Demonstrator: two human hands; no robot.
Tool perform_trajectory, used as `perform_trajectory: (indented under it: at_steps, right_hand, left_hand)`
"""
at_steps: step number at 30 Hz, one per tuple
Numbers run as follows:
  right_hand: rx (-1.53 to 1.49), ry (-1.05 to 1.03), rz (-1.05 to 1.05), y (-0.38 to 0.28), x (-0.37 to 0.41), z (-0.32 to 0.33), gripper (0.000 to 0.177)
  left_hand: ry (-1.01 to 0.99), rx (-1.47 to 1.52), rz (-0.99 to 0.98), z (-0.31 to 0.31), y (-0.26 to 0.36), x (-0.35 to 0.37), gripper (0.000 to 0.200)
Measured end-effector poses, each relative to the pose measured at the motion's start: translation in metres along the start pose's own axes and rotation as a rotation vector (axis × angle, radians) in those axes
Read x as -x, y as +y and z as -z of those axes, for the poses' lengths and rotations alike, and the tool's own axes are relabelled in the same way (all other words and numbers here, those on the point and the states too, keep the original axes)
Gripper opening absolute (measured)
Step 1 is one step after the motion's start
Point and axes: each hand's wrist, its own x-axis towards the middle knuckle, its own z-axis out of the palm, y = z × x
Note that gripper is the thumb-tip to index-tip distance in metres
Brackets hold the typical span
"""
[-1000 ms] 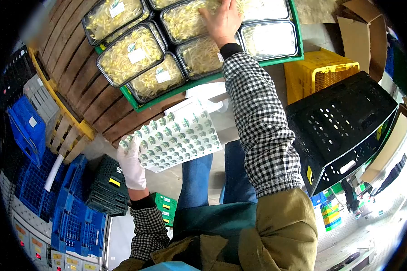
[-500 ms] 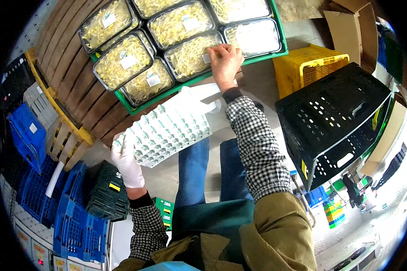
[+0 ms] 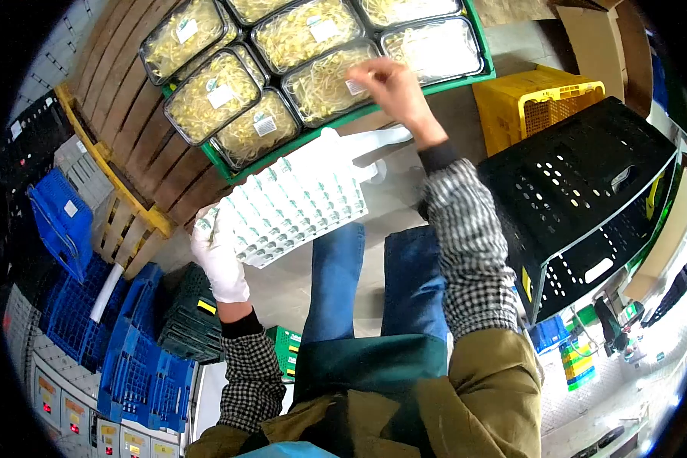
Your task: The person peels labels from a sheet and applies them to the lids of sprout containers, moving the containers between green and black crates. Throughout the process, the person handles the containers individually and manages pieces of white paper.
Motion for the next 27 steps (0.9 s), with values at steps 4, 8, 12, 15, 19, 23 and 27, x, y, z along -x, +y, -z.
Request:
perform_trajectory:
  at_steps: [4, 8, 12, 15, 19, 23, 27]
  right_hand:
    - [0.15, -0.238, 0.41, -0.064, 0.042, -0.002, 0.019]
    - [0.398, -0.167, 0.572, -0.078, 0.046, 0.014, 0.012]
    - [-0.416, 0.005, 0.171, -0.066, 0.045, 0.012, 0.015]
    - [-0.058, -0.288, 0.439, -0.096, 0.052, -0.005, 0.047]
    - [0.109, -0.432, 0.55, -0.109, 0.051, -0.017, 0.056]
    - [0.144, -0.316, 0.716, -0.107, 0.053, -0.016, 0.053]
    - [0.279, -0.232, 0.738, -0.108, 0.061, -0.013, 0.045]
  left_hand:
    - [-0.004, -0.052, -0.004, -0.007, 0.006, -0.001, 0.01]
    - [-0.014, -0.076, -0.042, -0.009, 0.009, -0.001, 0.01]
    - [-0.023, -0.183, -0.137, -0.016, 0.018, 0.002, 0.01]
    - [-0.093, -0.173, -0.161, -0.024, 0.023, 0.007, 0.012]
    - [-0.114, -0.254, -0.194, -0.027, 0.024, 0.007, 0.011]
    - [-0.093, -0.251, -0.16, -0.034, 0.029, 0.008, 0.008]
    - [-0.065, -0.127, -0.006, -0.037, 0.02, 0.003, 0.007]
